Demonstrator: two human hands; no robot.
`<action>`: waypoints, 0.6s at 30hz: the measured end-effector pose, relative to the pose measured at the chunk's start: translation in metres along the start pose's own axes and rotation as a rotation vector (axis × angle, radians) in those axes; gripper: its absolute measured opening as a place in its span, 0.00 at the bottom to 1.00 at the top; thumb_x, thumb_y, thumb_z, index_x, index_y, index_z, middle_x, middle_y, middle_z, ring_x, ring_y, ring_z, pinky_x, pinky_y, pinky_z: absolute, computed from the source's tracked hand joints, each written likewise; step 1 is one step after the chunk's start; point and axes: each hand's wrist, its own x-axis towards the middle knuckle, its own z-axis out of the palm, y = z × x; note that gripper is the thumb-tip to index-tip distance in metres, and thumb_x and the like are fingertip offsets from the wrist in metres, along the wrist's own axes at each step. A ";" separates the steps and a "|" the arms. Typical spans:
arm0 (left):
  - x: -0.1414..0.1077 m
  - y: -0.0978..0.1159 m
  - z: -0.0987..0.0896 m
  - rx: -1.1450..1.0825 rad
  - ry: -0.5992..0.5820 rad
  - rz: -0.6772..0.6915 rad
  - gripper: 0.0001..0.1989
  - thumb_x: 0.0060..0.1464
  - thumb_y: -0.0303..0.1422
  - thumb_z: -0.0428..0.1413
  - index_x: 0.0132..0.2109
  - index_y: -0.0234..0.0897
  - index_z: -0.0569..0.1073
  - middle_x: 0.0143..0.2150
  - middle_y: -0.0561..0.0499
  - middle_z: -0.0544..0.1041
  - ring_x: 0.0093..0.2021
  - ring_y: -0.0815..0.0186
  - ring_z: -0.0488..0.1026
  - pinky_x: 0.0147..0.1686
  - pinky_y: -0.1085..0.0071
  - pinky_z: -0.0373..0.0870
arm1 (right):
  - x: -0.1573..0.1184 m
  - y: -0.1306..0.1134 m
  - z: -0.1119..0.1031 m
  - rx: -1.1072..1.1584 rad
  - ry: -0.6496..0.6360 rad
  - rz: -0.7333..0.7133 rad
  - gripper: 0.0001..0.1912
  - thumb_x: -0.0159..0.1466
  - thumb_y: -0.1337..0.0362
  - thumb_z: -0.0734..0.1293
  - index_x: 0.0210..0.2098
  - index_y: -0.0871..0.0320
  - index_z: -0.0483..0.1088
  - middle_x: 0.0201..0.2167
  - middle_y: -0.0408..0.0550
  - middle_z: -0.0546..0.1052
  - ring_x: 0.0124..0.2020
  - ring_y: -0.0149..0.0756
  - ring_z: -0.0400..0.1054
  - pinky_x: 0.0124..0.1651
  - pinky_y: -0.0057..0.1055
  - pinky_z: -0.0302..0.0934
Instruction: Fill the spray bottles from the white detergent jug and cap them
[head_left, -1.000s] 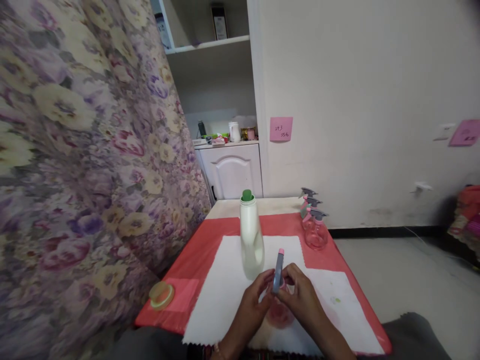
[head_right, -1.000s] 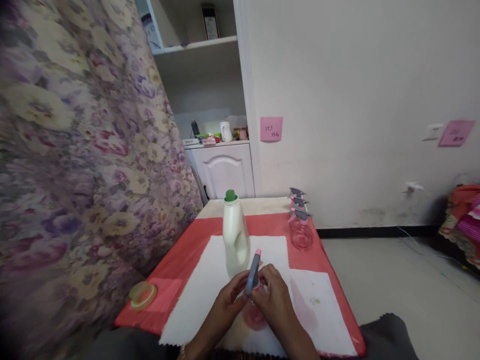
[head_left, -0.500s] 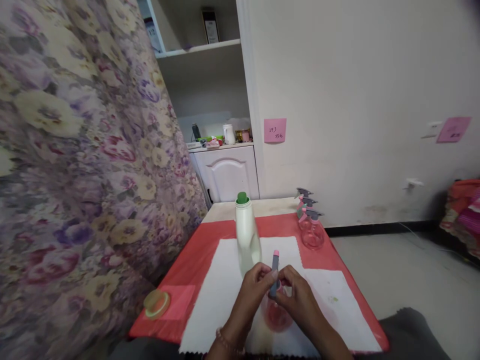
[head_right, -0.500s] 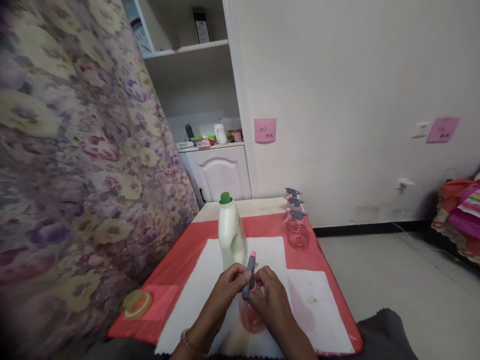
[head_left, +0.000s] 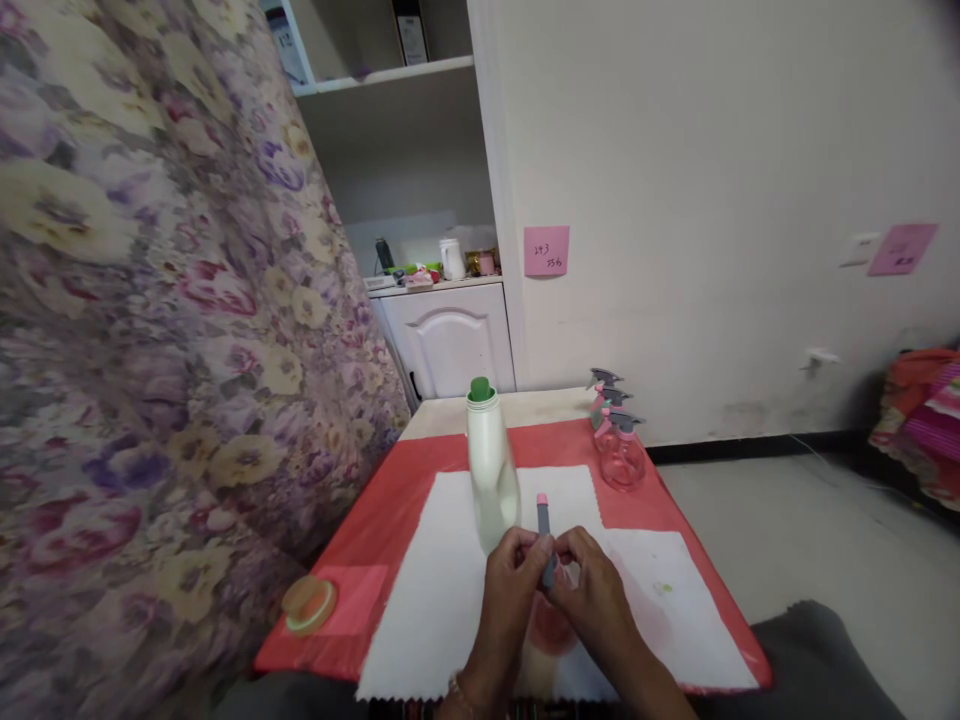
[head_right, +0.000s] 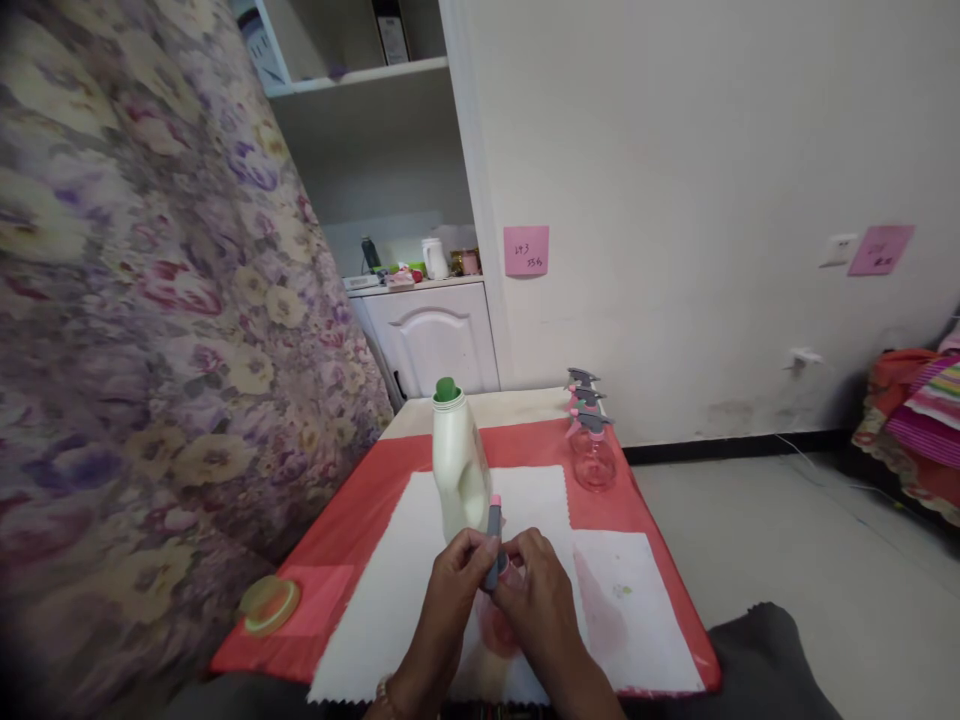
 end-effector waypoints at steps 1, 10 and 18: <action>0.001 -0.001 -0.001 0.009 0.000 0.001 0.15 0.48 0.42 0.62 0.26 0.35 0.71 0.22 0.56 0.70 0.25 0.69 0.66 0.27 0.74 0.62 | -0.001 -0.002 -0.001 0.007 0.001 0.001 0.07 0.59 0.61 0.67 0.29 0.55 0.65 0.29 0.42 0.70 0.34 0.39 0.66 0.37 0.32 0.58; 0.004 -0.005 -0.002 0.012 -0.010 0.004 0.14 0.46 0.42 0.63 0.27 0.35 0.71 0.23 0.56 0.72 0.26 0.68 0.68 0.29 0.73 0.63 | 0.000 0.000 -0.002 0.248 -0.047 -0.061 0.02 0.60 0.65 0.65 0.32 0.55 0.67 0.32 0.43 0.70 0.37 0.38 0.66 0.41 0.32 0.62; 0.003 -0.007 -0.003 0.057 0.022 0.025 0.15 0.46 0.43 0.62 0.26 0.36 0.70 0.22 0.56 0.71 0.26 0.68 0.67 0.28 0.73 0.63 | -0.001 -0.001 -0.001 0.256 -0.090 -0.029 0.05 0.58 0.65 0.67 0.35 0.55 0.68 0.35 0.44 0.71 0.39 0.39 0.67 0.43 0.33 0.62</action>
